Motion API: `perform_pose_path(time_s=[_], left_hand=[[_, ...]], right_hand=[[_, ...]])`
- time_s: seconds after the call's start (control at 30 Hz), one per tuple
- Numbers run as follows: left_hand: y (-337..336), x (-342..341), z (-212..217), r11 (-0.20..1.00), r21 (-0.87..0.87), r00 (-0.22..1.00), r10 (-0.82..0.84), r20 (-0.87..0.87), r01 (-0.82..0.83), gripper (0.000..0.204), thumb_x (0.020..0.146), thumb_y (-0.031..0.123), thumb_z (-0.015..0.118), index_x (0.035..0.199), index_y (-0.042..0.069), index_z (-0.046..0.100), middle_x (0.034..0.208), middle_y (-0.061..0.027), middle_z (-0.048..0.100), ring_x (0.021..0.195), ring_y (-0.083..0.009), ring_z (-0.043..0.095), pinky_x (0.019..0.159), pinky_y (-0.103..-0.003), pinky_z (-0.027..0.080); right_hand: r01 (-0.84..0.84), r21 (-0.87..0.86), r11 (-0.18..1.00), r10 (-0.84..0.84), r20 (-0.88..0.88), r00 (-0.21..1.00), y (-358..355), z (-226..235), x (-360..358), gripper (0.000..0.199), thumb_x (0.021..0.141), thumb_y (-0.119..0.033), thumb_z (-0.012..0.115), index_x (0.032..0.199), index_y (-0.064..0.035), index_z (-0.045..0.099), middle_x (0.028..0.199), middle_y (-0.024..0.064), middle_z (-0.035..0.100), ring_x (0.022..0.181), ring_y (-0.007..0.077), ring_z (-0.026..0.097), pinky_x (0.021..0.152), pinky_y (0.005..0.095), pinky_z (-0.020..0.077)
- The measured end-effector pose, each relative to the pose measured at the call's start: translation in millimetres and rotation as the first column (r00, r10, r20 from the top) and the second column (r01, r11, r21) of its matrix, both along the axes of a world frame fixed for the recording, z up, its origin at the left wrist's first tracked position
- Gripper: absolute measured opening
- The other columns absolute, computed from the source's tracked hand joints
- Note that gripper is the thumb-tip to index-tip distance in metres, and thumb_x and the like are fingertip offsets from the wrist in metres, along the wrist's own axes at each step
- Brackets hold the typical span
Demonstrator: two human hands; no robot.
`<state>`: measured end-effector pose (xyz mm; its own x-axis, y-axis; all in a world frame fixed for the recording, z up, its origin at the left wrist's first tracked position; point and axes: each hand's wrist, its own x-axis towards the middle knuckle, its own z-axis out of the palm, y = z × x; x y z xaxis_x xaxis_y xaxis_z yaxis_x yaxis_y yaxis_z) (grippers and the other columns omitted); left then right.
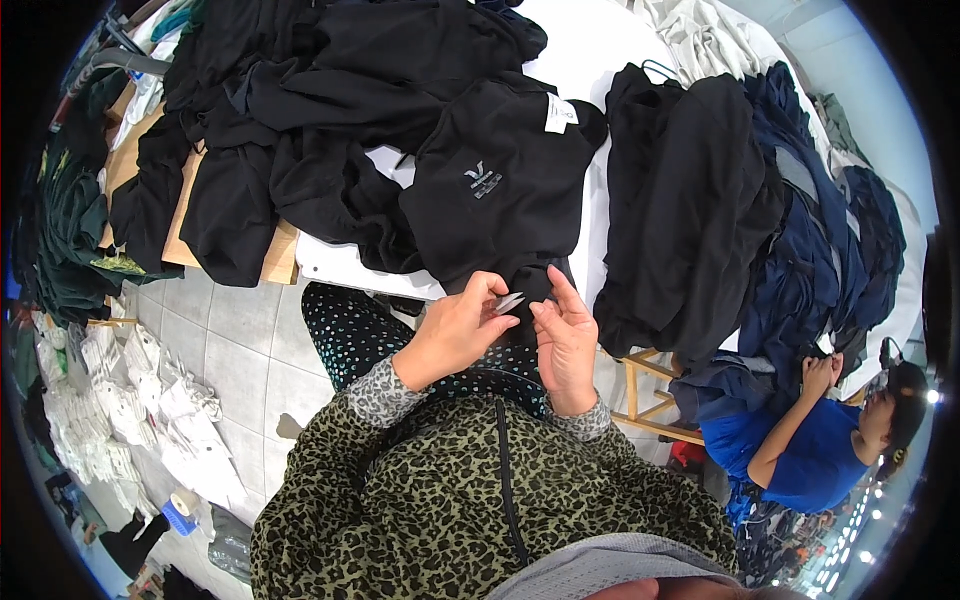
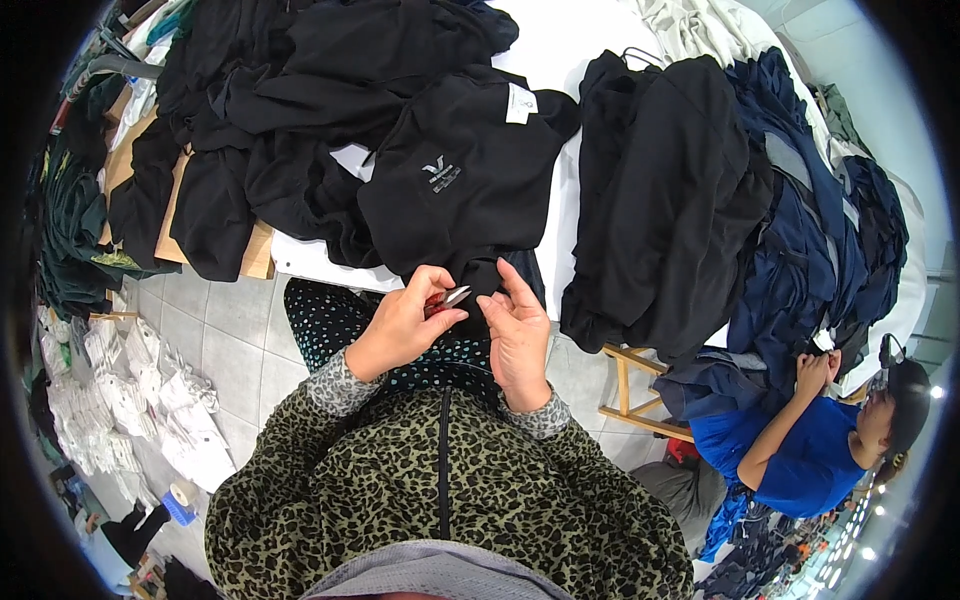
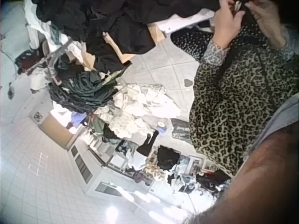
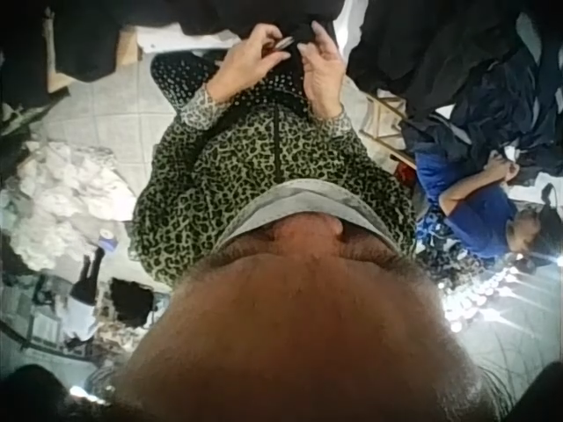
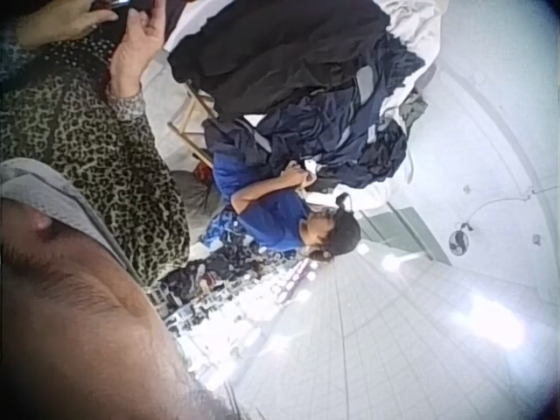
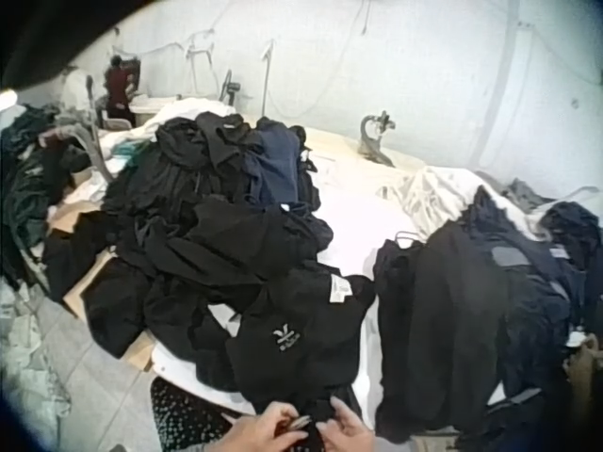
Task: Trimming loose threads from black garments using small snips/scissors.
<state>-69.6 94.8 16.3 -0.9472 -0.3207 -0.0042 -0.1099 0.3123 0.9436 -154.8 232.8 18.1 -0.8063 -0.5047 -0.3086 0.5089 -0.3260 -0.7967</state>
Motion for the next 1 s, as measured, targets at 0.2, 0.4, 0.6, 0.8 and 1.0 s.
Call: perform_pose_path(time_s=[0.2, 0.4, 0.6, 0.8, 1.0], left_hand=[[2, -3, 1, 1.000, 0.005, 1.000, -0.009, -0.005, 0.009, 0.037, 0.081, 0.012, 0.070, 0.106, 0.004, 0.043, 0.078, -0.0087, 0.060, 0.067, -0.0177, 0.060, 0.060, -0.029, 0.047], [2, -5, 2, 1.000, -0.011, 1.000, -0.011, 0.020, 0.011, 0.035, 0.082, 0.013, 0.069, 0.105, 0.004, 0.044, 0.079, -0.0093, 0.060, 0.067, -0.0184, 0.061, 0.060, -0.029, 0.048], [3, -5, -4, 0.995, 0.092, 1.000, 0.027, -0.015, -0.026, 0.037, 0.082, 0.011, 0.069, 0.107, 0.003, 0.044, 0.076, -0.0061, 0.059, 0.065, -0.0120, 0.056, 0.058, -0.026, 0.044], [-5, -10, -15, 0.813, 0.565, 0.984, 0.178, -0.006, -0.143, 0.039, 0.082, 0.010, 0.068, 0.115, 0.002, 0.049, 0.081, 0.0020, 0.054, 0.072, -0.0036, 0.049, 0.065, -0.020, 0.042], [-23, -32, -3, 0.868, 0.482, 0.989, -0.063, -0.131, 0.120, 0.050, 0.082, 0.012, 0.068, 0.127, 0.003, 0.047, 0.102, 0.0000, 0.050, 0.077, -0.0021, 0.045, 0.066, -0.018, 0.039]], right_hand=[[0.006, -0.004, 1.000, -0.006, 0.007, 1.000, -4, 7, 1, 0.050, 0.081, 0.012, 0.057, 0.129, 0.0073, 0.043, 0.103, 0.0066, 0.057, 0.084, 0.0082, 0.056, 0.083, 0.0212, 0.0473], [0.000, -0.028, 1.000, 0.000, -0.006, 1.000, 1, -2, -1, 0.050, 0.082, 0.011, 0.058, 0.129, 0.0075, 0.043, 0.102, 0.0062, 0.057, 0.084, 0.0079, 0.056, 0.081, 0.0210, 0.0472], [0.004, -0.033, 0.999, -0.004, 0.001, 1.000, 2, 0, -1, 0.051, 0.081, 0.012, 0.058, 0.130, 0.0071, 0.043, 0.102, 0.0056, 0.057, 0.086, 0.0081, 0.056, 0.083, 0.0212, 0.0471], [-0.003, -0.063, 0.998, 0.002, -0.025, 1.000, 1, 2, 1, 0.053, 0.081, 0.013, 0.057, 0.131, 0.0061, 0.043, 0.110, 0.0074, 0.055, 0.093, 0.0107, 0.056, 0.085, 0.0226, 0.0469], [-0.069, -0.043, 0.997, 0.065, -0.085, 0.994, 2, 6, -5, 0.056, 0.079, 0.013, 0.059, 0.132, 0.0043, 0.043, 0.115, 0.0077, 0.055, 0.095, 0.0114, 0.055, 0.086, 0.0234, 0.0462]])
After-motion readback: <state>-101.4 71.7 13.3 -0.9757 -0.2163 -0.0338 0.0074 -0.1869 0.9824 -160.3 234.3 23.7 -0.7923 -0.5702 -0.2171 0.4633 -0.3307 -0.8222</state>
